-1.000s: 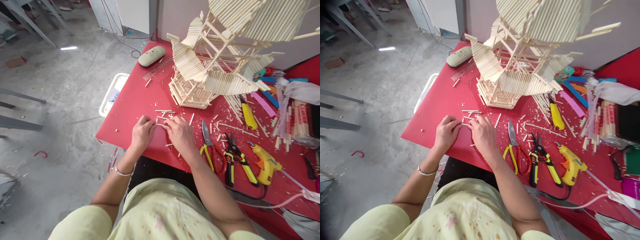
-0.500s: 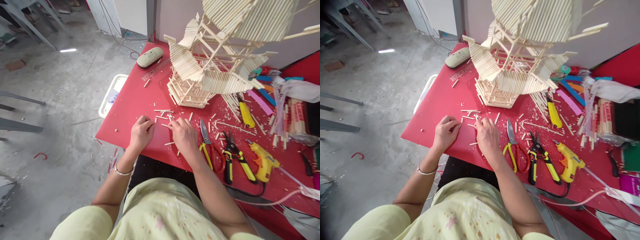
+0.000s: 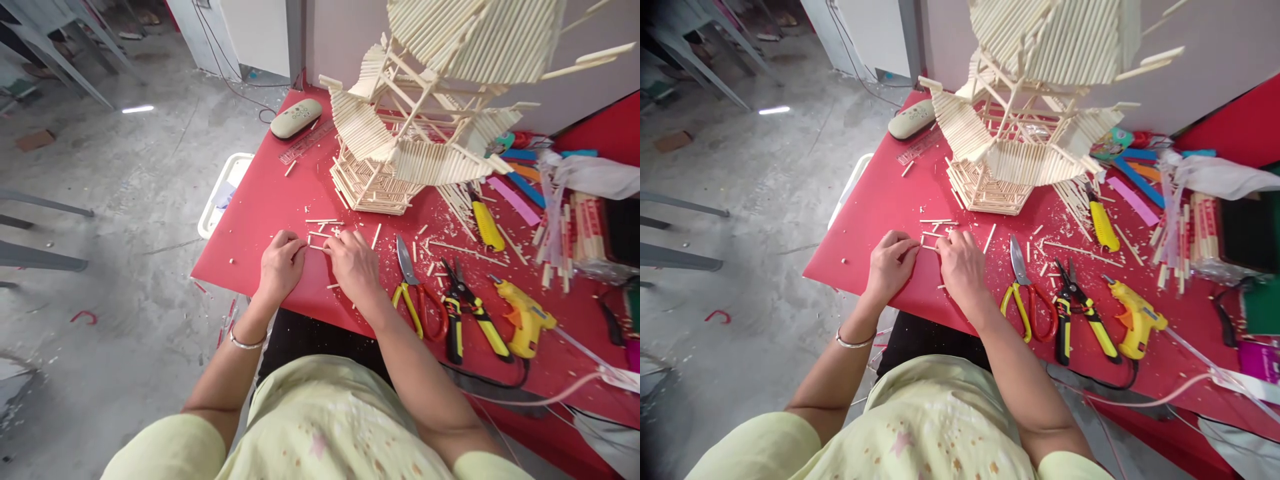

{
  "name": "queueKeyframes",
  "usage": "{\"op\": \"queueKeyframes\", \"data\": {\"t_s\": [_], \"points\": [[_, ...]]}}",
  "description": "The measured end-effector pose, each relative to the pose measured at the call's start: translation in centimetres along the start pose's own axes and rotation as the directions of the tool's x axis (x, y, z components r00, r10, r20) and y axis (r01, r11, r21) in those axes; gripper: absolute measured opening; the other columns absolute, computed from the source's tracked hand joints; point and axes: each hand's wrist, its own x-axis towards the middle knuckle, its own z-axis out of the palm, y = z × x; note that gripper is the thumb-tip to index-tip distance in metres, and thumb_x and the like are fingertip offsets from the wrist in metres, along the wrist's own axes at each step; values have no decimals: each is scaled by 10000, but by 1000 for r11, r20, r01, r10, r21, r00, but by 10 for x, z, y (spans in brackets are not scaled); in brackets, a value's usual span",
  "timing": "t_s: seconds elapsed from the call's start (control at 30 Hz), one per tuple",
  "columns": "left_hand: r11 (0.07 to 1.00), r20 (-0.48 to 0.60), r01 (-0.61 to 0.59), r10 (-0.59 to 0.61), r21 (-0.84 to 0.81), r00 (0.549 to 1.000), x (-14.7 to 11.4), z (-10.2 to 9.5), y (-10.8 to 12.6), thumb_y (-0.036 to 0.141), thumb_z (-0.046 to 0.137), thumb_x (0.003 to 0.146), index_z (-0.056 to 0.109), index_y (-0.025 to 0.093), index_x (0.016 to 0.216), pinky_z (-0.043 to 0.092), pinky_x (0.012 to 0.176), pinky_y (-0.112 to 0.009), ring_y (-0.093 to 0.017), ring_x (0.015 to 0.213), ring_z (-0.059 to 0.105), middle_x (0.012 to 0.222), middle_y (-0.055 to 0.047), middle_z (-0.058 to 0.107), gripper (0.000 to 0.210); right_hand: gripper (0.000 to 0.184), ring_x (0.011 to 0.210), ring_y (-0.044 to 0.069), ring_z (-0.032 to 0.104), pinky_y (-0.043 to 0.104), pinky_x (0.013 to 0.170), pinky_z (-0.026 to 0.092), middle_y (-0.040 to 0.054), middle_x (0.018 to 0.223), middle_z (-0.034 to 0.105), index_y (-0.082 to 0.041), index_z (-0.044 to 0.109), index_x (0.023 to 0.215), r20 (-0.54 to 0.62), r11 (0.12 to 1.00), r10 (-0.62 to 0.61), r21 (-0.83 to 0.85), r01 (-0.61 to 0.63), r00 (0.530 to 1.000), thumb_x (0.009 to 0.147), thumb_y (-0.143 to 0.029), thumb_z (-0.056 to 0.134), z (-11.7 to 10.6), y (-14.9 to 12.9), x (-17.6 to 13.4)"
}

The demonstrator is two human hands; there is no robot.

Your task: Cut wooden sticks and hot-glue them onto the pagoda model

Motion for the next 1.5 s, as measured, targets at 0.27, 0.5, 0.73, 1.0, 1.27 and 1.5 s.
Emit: {"op": "queueKeyframes", "data": {"t_s": [0.27, 0.5, 0.73, 1.0, 1.27, 1.5], "points": [[1000, 15, 23, -23, 14, 1000, 1, 1, 0, 213, 561, 938, 766, 198, 942, 514, 755, -286, -168, 861, 646, 1010, -78, 682, 206, 289, 938, 214, 487, 326, 658, 282, 76, 940, 615, -221, 713, 967, 0, 1000, -12, 13, 12, 1000, 1050, -221, 436, 2, -1, 5], [1000, 12, 13, -13, 17, 1000, 0, 2, -2, 190, 567, 927, 767, 193, 950, 511, 763, -284, -168, 865, 644, 1012, -75, 679, 202, 304, 930, 209, 481, 316, 658, 272, 70, 937, 616, -218, 710, 963, -10, 999, -26, 29, 26, 1000, 1061, -255, 425, 4, -3, 5], [1000, 12, 24, -24, 18, 1000, 1, 1, -1, 200, 562, 928, 764, 203, 945, 519, 770, -289, -173, 872, 650, 1014, -77, 687, 203, 295, 928, 210, 485, 320, 665, 274, 71, 930, 610, -215, 706, 960, -10, 999, -30, 23, 30, 1000, 1055, -231, 427, 4, -3, 5], [1000, 24, 11, -12, 21, 1000, 0, 0, 0, 216, 496, 972, 745, 218, 1069, 505, 761, -269, -165, 908, 651, 1064, -84, 679, 267, 279, 948, 219, 496, 327, 661, 267, 76, 945, 618, -224, 705, 986, 2, 1000, -17, 14, 17, 1000, 1041, -192, 433, 5, -4, 4], [984, 59, 143, -150, 111, 987, 16, 1, 6, 380, 650, 927, 719, 215, 867, 415, 617, -272, -161, 725, 597, 906, -51, 655, 189, 253, 949, 223, 509, 325, 685, 313, 72, 945, 623, -220, 704, 970, 2, 1000, -22, -1, 22, 1000, 1040, -229, 461, -3, 1, -7], [964, 150, 110, -149, 241, 977, 30, 1, 11, 245, 629, 897, 625, 207, 785, 372, 580, -281, -193, 714, 586, 869, -73, 635, 118, 151, 961, 215, 552, 319, 743, 371, 63, 961, 644, -234, 705, 1040, -14, 998, -23, 57, 23, 1000, 1006, -294, 571, -22, 5, -37]]}}
